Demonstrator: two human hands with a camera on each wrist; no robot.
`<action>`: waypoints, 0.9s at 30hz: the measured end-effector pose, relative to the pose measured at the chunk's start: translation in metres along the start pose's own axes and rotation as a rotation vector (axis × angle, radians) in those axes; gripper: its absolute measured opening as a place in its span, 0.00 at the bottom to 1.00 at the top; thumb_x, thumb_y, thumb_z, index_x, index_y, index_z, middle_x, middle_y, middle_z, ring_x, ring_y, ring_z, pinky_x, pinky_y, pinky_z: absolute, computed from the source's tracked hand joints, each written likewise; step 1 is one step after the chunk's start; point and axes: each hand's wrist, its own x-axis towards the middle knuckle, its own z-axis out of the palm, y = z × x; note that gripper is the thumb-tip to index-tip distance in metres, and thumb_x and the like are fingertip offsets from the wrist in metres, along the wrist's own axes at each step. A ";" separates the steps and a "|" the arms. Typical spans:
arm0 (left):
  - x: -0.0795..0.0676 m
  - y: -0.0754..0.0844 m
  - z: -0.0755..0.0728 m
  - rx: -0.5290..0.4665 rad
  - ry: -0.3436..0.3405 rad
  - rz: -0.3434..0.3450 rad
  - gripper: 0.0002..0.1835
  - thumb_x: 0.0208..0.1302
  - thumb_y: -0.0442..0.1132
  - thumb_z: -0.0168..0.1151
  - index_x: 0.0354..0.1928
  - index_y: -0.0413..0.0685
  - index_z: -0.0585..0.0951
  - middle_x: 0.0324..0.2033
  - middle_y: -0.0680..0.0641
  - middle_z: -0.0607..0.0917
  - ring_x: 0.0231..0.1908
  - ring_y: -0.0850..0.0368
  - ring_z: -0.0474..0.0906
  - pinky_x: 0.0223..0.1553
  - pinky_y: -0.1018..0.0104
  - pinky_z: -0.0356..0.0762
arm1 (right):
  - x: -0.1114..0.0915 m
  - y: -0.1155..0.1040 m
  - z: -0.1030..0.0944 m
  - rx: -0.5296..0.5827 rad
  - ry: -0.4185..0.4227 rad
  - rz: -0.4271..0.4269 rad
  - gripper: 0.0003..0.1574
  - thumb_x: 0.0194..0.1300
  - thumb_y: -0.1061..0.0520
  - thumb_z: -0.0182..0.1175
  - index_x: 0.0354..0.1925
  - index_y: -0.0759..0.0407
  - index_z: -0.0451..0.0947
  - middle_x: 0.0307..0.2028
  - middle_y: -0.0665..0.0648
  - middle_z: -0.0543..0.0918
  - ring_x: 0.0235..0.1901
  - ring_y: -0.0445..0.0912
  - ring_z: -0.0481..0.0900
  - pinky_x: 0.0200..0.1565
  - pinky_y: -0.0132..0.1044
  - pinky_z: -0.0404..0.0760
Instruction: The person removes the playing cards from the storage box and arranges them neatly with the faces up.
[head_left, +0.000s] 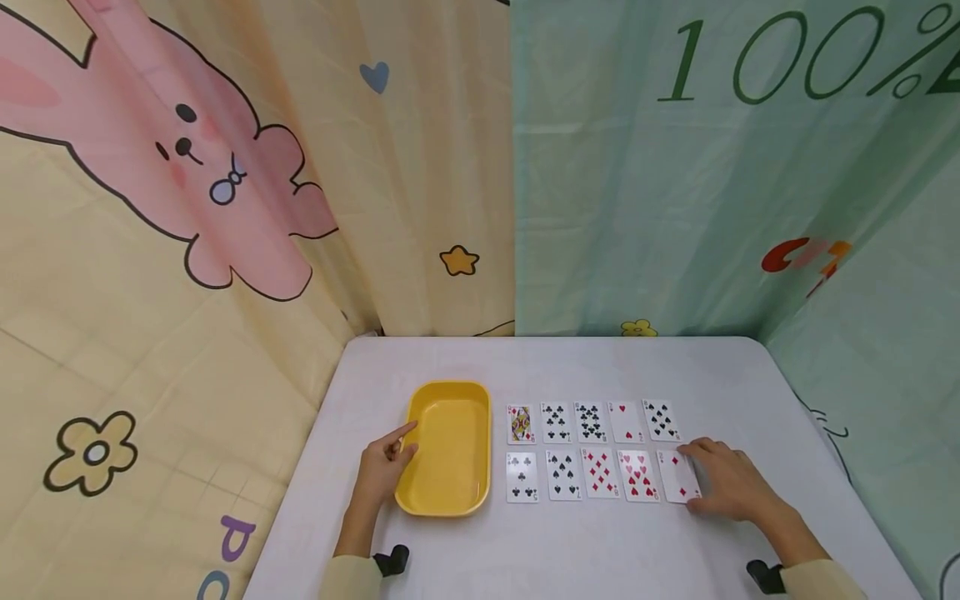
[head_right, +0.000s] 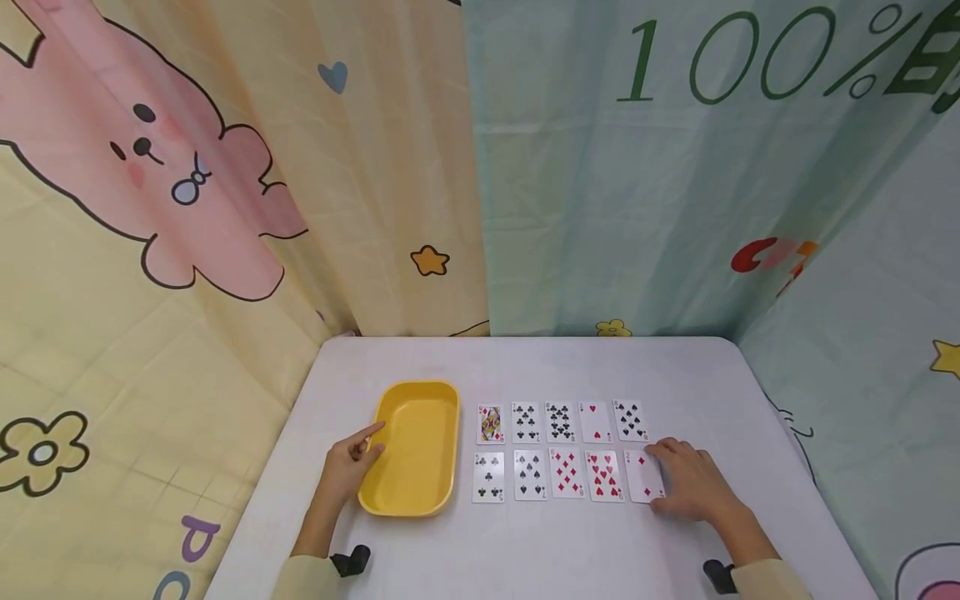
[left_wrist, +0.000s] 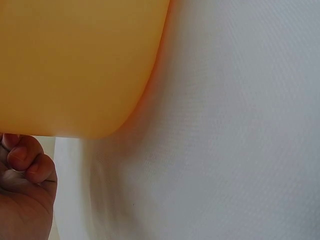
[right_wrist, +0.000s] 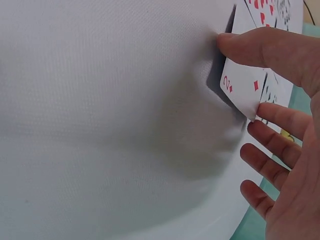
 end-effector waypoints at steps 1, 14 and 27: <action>0.000 0.000 0.000 0.001 -0.001 0.001 0.21 0.68 0.38 0.70 0.62 0.58 0.85 0.27 0.51 0.68 0.25 0.60 0.63 0.24 0.72 0.62 | 0.000 0.000 0.001 0.000 -0.001 0.000 0.52 0.36 0.43 0.84 0.59 0.61 0.80 0.55 0.66 0.80 0.54 0.65 0.77 0.54 0.66 0.75; 0.000 -0.001 -0.001 0.000 -0.020 0.002 0.22 0.68 0.38 0.70 0.62 0.59 0.84 0.26 0.52 0.68 0.25 0.62 0.63 0.24 0.73 0.61 | -0.006 -0.002 0.006 0.014 -0.013 0.041 0.54 0.38 0.43 0.81 0.63 0.61 0.77 0.58 0.67 0.79 0.57 0.66 0.77 0.55 0.67 0.74; -0.018 -0.010 -0.033 0.207 -0.017 0.193 0.22 0.76 0.53 0.58 0.67 0.59 0.80 0.45 0.50 0.85 0.44 0.58 0.80 0.46 0.63 0.81 | -0.025 -0.015 -0.016 0.132 0.137 0.021 0.42 0.67 0.35 0.65 0.66 0.62 0.73 0.62 0.70 0.77 0.62 0.68 0.72 0.55 0.72 0.72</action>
